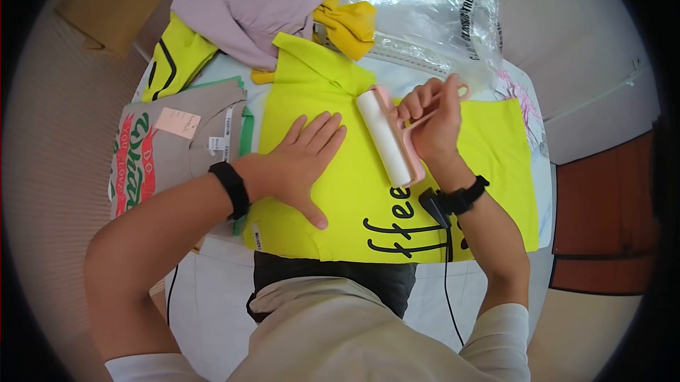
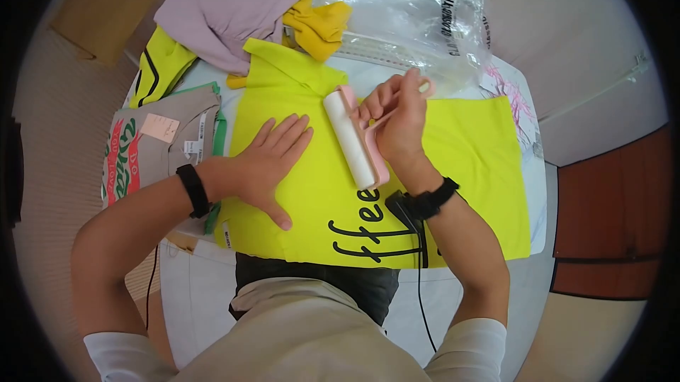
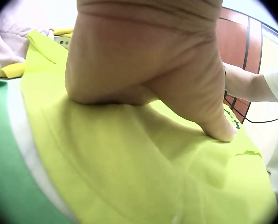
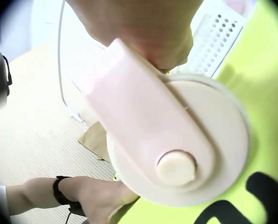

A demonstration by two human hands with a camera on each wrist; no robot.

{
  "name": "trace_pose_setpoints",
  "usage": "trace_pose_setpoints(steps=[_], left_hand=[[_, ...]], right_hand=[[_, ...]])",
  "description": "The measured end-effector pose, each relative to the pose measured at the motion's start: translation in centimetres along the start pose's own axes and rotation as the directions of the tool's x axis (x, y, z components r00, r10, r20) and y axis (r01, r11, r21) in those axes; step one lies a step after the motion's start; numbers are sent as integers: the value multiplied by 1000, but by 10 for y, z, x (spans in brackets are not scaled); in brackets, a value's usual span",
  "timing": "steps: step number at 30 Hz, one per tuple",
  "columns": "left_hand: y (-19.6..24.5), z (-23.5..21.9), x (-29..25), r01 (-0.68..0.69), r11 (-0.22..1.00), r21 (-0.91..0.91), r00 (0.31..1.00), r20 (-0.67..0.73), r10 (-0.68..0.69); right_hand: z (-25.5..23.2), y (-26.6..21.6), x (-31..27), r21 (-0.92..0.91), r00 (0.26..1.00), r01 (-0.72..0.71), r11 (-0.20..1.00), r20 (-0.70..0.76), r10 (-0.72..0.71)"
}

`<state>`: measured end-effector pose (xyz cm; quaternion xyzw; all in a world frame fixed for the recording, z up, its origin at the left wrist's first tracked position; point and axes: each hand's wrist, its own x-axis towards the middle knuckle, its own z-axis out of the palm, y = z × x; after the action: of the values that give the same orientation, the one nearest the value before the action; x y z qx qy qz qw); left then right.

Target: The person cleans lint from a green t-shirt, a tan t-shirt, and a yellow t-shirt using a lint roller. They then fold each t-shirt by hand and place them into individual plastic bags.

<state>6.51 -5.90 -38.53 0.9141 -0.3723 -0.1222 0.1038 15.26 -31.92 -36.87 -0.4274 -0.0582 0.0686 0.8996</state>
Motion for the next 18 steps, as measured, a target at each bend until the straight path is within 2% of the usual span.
trace_pose_setpoints(steps=[1, 3, 5, 6, 9, 12, 15, 18], left_hand=[[1, 0, 0, 5, 1000, -1, 1000, 2, -5], [2, -2, 0, 23, 1000, 1, 999, 40, -23], [3, -2, -1, 34, 999, -2, 998, 62, -34], [2, -2, -1, 36, 999, -3, 997, 66, -35], [2, -3, 1, 40, 999, 2, 996, 77, -40], [2, -2, 1, 40, 999, 10, 996, 78, -40], [1, -3, 1, 31, 999, 17, 995, 95, -33], [4, -8, 2, 48, 998, 28, 989, 140, -52]], right_hand=[[0, 4, 3, -15, 1000, 6, 1000, 15, -5], [-9, 0, 9, -65, 997, 57, 996, -50, -60], [-38, -16, 18, -69, 994, 85, 994, -69, -90], [-44, -30, 16, -119, 983, 90, 989, -147, -107], [-86, -67, 18, -72, 922, 147, 987, -351, -162], [-131, -94, 23, -103, 851, 243, 964, -455, -263], [-141, -101, 18, -73, 840, 239, 968, -486, -244], [-113, -98, 7, -67, 902, 245, 967, -349, -253]])
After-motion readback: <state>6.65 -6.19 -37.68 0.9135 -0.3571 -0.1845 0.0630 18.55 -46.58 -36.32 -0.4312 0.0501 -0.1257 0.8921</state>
